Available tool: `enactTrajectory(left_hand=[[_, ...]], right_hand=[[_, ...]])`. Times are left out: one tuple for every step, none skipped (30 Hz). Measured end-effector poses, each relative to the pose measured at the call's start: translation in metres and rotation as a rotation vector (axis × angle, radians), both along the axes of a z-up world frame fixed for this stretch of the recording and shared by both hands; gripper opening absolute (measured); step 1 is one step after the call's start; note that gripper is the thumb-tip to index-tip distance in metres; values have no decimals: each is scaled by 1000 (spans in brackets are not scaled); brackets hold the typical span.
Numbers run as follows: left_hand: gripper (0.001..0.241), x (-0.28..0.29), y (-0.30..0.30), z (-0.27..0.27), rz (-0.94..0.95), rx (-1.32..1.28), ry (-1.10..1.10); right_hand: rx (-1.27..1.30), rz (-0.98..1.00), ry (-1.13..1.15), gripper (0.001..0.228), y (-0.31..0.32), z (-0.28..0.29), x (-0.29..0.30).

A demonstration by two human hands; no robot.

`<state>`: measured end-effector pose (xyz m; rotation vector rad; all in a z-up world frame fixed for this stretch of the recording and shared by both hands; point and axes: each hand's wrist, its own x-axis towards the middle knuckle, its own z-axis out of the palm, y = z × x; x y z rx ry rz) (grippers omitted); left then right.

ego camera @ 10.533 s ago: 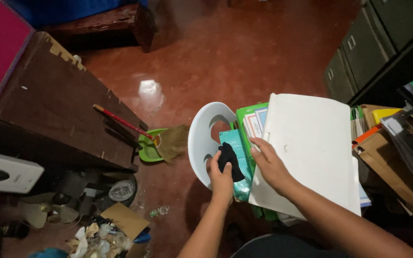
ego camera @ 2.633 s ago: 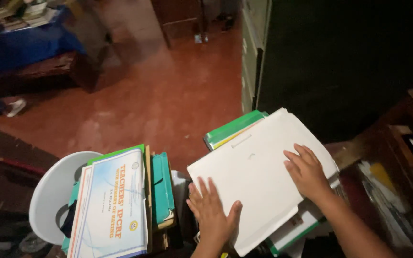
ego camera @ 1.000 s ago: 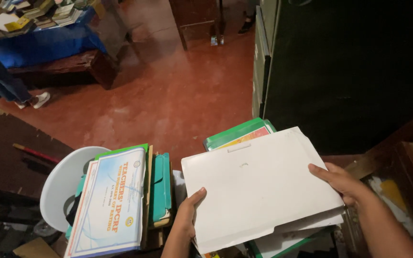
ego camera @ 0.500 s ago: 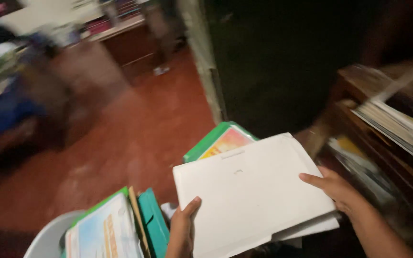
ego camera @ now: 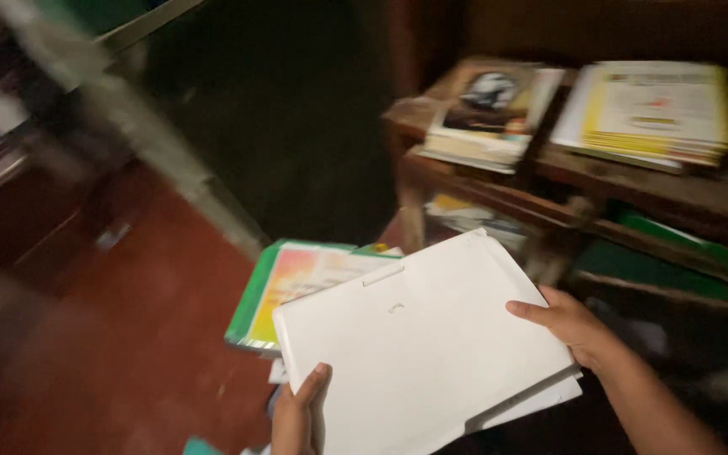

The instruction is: Wiping dust off various file folders using a cloth and then organizing them onto a wooden shelf.

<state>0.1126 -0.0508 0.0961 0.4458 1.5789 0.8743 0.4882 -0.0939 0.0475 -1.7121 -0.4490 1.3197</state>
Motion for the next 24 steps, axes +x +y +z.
enactTrajectory(left_hand=[[54, 2, 1, -12, -56, 56, 2], [56, 4, 3, -24, -113, 113, 1], [56, 4, 8, -49, -154, 116, -5], [53, 5, 15, -74, -151, 157, -95], [49, 8, 20, -99, -136, 198, -189], [49, 18, 23, -97, -167, 201, -199], [51, 27, 23, -97, -160, 195, -229], [53, 36, 23, -96, -153, 187, -259], [53, 47, 21, -82, -170, 192, -264], [54, 59, 19, -69, -212, 157, -238], [55, 72, 17, -56, -248, 126, -215], [55, 90, 8, -27, -260, 136, -224], [58, 106, -2, 0, -358, 116, -27], [61, 122, -14, 28, -452, 100, 171], [61, 127, -5, -8, -460, 113, 164], [53, 133, 5, -45, -386, 244, 6], [44, 142, 17, -80, -308, 373, -155], [44, 153, 28, -107, -317, 386, -165], [43, 164, 40, -135, -515, 499, 239], [41, 177, 52, -163, -697, 608, 653], [41, 194, 40, -143, -702, 617, 646], [28, 211, 28, -124, -758, 781, 650], [14, 229, 17, -105, -812, 950, 647], [14, 248, 17, -85, -820, 962, 638]], right_hand=[[-9, -32, -14, 51, -15, 4, 5], [-18, -64, -28, 52, -29, 7, 9], [-15, -106, -31, 52, -42, 1, 15], [-9, -133, -22, 48, -54, -6, 22], [1, -150, -16, 44, -63, -11, 31], [7, -181, -23, 44, -74, -4, 34], [-36, -221, -28, 50, -83, 2, 36], [-78, -261, -32, 57, -91, 9, 38], [-71, -279, -34, 57, -99, 6, 44], [-44, -302, -21, 53, -107, 4, 50], [-13, -319, -12, 48, -112, 2, 59], [-1, -330, -19, 48, -117, 8, 67], [-11, -331, -36, 49, -123, 14, 74], [-21, -332, -53, 50, -128, 20, 82], [-10, -342, -60, 50, -135, 17, 94], [24, -371, -40, 46, -141, 14, 107], [60, -400, -21, 43, -147, 13, 122], [73, -409, -29, 43, -154, 17, 136], [70, -443, -27, 42, -162, 20, 149], [67, -477, -25, 42, -169, 23, 163], [72, -486, -31, 42, -176, 34, 175], [53, -491, -56, 42, -183, 44, 187], [34, -500, -82, 43, -191, 53, 199], [40, -514, -87, 43, -200, 56, 213]])
